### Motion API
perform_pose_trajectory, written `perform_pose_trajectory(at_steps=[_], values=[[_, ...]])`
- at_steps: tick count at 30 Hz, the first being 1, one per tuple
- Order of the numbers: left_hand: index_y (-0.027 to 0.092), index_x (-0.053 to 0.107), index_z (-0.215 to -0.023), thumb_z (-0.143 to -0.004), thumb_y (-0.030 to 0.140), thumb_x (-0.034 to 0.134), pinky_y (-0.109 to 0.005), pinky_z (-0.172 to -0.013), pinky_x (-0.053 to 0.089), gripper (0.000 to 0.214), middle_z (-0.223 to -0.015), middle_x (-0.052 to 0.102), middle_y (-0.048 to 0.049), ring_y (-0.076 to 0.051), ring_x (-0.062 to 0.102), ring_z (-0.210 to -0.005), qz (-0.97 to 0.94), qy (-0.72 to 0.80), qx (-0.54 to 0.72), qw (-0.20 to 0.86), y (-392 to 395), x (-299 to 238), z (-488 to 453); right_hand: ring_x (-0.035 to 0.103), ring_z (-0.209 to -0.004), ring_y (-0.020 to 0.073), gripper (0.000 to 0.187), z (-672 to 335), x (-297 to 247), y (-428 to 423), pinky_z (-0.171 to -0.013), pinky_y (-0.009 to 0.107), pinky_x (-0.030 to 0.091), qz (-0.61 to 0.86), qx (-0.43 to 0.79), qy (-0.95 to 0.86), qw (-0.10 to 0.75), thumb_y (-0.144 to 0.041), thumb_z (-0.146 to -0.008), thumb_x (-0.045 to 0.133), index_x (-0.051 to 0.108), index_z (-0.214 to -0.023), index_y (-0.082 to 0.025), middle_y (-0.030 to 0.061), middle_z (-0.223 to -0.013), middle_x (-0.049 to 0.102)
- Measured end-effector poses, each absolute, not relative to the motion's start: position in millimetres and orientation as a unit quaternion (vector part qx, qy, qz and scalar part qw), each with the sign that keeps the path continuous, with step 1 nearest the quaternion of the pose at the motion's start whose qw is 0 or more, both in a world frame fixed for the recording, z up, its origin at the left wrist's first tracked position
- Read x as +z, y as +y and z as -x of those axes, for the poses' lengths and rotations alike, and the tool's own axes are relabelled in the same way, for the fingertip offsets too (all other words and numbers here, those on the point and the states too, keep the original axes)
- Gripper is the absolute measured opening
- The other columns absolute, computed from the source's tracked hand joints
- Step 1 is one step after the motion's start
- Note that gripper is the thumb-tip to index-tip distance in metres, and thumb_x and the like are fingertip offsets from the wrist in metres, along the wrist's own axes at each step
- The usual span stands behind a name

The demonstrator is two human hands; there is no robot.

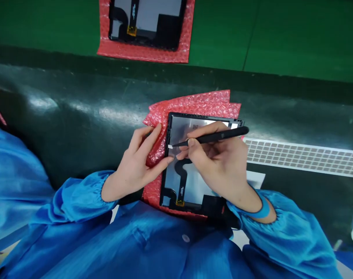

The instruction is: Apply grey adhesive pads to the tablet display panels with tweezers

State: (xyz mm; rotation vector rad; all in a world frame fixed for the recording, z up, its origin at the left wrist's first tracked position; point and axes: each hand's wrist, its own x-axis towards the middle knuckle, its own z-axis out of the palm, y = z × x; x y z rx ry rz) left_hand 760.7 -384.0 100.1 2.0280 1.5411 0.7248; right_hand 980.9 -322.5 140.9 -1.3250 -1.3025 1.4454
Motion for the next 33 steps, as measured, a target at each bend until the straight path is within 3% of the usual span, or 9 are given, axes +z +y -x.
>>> perform_pose_trajectory(at_steps=[4, 8, 10, 17, 25, 33], values=[[0.018, 0.047, -0.161, -0.107, 0.044, 0.077, -0.049, -0.111, 0.066, 0.066, -0.153, 0.056, -0.0208, -0.035, 0.063, -0.143, -0.746, 0.56, 0.285, 0.221, -390.9, 108.6, -757.8, 0.087, -0.069, 0.0216, 0.008, -982.3, 130.6, -327.2, -0.064, 0.03, 0.076, 0.507, 0.581, -0.508, 0.385, -0.022, -0.1, 0.082, 0.079, -0.1, -0.03, -0.0031, -0.082, 0.084], [0.02, 0.064, -0.129, -0.105, 0.042, 0.08, -0.035, -0.078, 0.069, 0.036, -0.127, 0.062, -0.0141, -0.025, 0.072, -0.107, -0.769, 0.549, 0.289, 0.154, -395.0, 110.6, -754.0, 0.088, -0.073, 0.0231, 0.006, -983.1, 129.1, -330.3, -0.067, 0.032, 0.078, 0.51, 0.575, -0.51, 0.386, -0.023, -0.101, 0.083, 0.081, -0.103, -0.029, -0.0007, -0.086, 0.085], [0.021, 0.067, -0.119, -0.106, 0.041, 0.079, -0.031, -0.071, 0.066, 0.027, -0.118, 0.062, -0.0101, -0.019, 0.07, -0.094, -0.778, 0.542, 0.285, 0.136, -395.4, 109.9, -753.5, 0.088, -0.073, 0.0221, 0.007, -982.1, 130.1, -330.4, -0.068, 0.031, 0.078, 0.514, 0.57, -0.512, 0.385, -0.022, -0.1, 0.084, 0.08, -0.103, -0.028, -0.0008, -0.086, 0.086], [0.018, 0.073, -0.124, -0.107, 0.035, 0.079, -0.032, -0.08, 0.071, 0.025, -0.117, 0.066, -0.0113, -0.021, 0.074, -0.105, -0.789, 0.52, 0.3, 0.132, -393.0, 108.5, -754.8, 0.088, -0.073, 0.0219, 0.008, -978.6, 130.9, -328.2, -0.067, 0.032, 0.077, 0.518, 0.566, -0.511, 0.387, -0.024, -0.099, 0.087, 0.081, -0.103, -0.027, -0.0005, -0.084, 0.086], [0.017, 0.074, -0.125, -0.107, 0.037, 0.08, -0.033, -0.08, 0.071, 0.027, -0.119, 0.066, -0.0121, -0.022, 0.074, -0.104, -0.788, 0.521, 0.298, 0.138, -394.3, 107.4, -753.9, 0.088, -0.076, 0.0234, 0.009, -979.6, 133.0, -330.1, -0.068, 0.035, 0.077, 0.536, 0.561, -0.516, 0.364, -0.028, -0.1, 0.086, 0.081, -0.107, -0.032, 0.0001, -0.088, 0.086], [0.017, 0.075, -0.127, -0.108, 0.034, 0.078, -0.033, -0.08, 0.071, 0.026, -0.117, 0.066, -0.0121, -0.021, 0.073, -0.104, -0.809, 0.496, 0.293, 0.115, -391.4, 105.0, -751.6, 0.087, -0.072, 0.0199, 0.009, -979.0, 134.0, -329.1, -0.066, 0.026, 0.076, 0.54, 0.535, -0.541, 0.359, -0.023, -0.1, 0.084, 0.08, -0.104, -0.03, -0.0011, -0.086, 0.086]])
